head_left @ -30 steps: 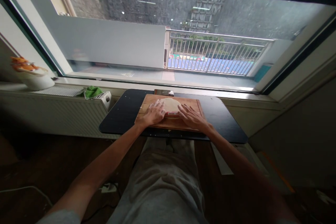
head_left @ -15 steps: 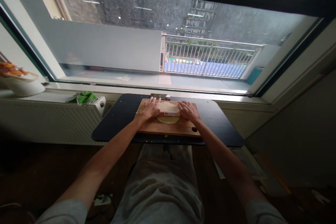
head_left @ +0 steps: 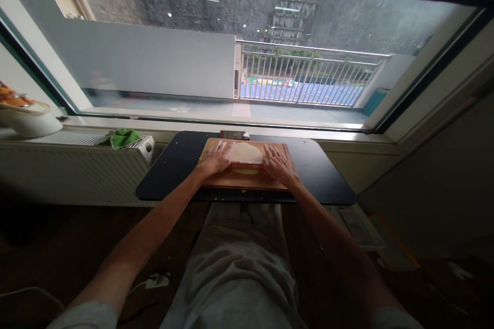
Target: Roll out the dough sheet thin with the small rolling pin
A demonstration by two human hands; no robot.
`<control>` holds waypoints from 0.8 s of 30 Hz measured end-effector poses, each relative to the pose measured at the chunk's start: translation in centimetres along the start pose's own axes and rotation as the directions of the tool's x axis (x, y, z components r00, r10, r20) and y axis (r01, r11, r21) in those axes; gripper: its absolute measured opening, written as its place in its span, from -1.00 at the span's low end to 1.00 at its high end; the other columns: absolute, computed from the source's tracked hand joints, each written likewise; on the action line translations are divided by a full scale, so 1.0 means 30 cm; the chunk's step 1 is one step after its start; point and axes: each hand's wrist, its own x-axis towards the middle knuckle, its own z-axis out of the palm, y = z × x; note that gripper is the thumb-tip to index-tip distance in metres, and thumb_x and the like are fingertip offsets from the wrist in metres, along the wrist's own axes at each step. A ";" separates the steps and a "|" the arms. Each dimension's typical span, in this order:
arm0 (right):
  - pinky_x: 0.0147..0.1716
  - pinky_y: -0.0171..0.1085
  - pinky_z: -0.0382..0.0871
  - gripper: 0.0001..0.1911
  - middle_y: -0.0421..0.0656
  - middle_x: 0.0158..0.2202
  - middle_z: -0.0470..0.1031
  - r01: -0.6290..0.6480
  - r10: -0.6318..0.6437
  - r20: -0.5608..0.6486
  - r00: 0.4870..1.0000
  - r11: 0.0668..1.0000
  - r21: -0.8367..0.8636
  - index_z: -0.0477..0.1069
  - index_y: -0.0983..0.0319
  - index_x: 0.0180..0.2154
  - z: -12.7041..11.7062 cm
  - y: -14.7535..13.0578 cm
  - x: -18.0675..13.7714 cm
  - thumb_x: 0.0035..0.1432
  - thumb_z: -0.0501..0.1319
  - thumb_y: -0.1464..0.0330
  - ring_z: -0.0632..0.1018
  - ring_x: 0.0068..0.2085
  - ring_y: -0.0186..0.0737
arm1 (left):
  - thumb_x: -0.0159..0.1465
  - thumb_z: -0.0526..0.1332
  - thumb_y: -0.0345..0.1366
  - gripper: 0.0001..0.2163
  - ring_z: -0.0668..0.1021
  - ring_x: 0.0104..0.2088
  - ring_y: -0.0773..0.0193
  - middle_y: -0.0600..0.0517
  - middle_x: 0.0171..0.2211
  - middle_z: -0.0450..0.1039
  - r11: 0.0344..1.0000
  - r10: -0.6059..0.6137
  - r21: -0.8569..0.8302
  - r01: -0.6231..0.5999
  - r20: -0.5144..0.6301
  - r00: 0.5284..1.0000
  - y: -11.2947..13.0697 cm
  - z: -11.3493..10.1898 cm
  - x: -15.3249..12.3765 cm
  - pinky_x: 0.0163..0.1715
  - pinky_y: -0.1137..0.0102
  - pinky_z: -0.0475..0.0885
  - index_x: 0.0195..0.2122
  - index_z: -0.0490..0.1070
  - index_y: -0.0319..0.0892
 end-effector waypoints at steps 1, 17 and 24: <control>0.61 0.12 0.09 -0.25 0.15 0.64 0.16 0.004 -0.004 -0.010 1.000 1.000 0.008 0.01 0.40 0.67 0.001 -0.006 -0.021 0.61 -0.15 0.26 0.20 0.64 0.10 | 0.55 -0.04 -0.26 -0.31 0.11 0.67 -0.13 -0.16 0.67 0.11 1.000 -0.005 -0.001 0.005 -0.008 1.000 -0.001 0.003 -0.016 0.59 -0.11 0.15 0.71 -0.03 -0.05; 0.58 0.20 0.10 -0.27 0.17 0.65 0.13 -0.040 0.040 -0.037 0.999 0.999 0.008 0.05 0.37 0.66 0.045 -0.006 0.032 0.65 -0.14 0.19 0.18 0.65 0.19 | 0.51 -0.05 -0.30 -0.34 0.28 0.58 -0.13 -0.23 0.56 0.30 0.993 -0.112 0.027 0.116 -0.135 0.985 0.004 -0.017 0.017 0.59 0.00 0.16 0.63 0.18 -0.20; 0.58 0.23 0.09 -0.25 0.12 0.68 0.06 -0.121 0.118 0.046 0.992 0.990 0.067 -0.04 0.28 0.69 0.046 0.027 0.163 0.62 -0.11 0.19 0.18 0.65 0.20 | 0.51 -0.04 -0.24 -0.28 0.13 0.65 -0.27 -0.34 0.64 0.13 0.979 -0.200 0.038 0.202 -0.060 0.978 0.004 -0.044 0.149 0.54 -0.15 0.21 0.68 0.02 -0.31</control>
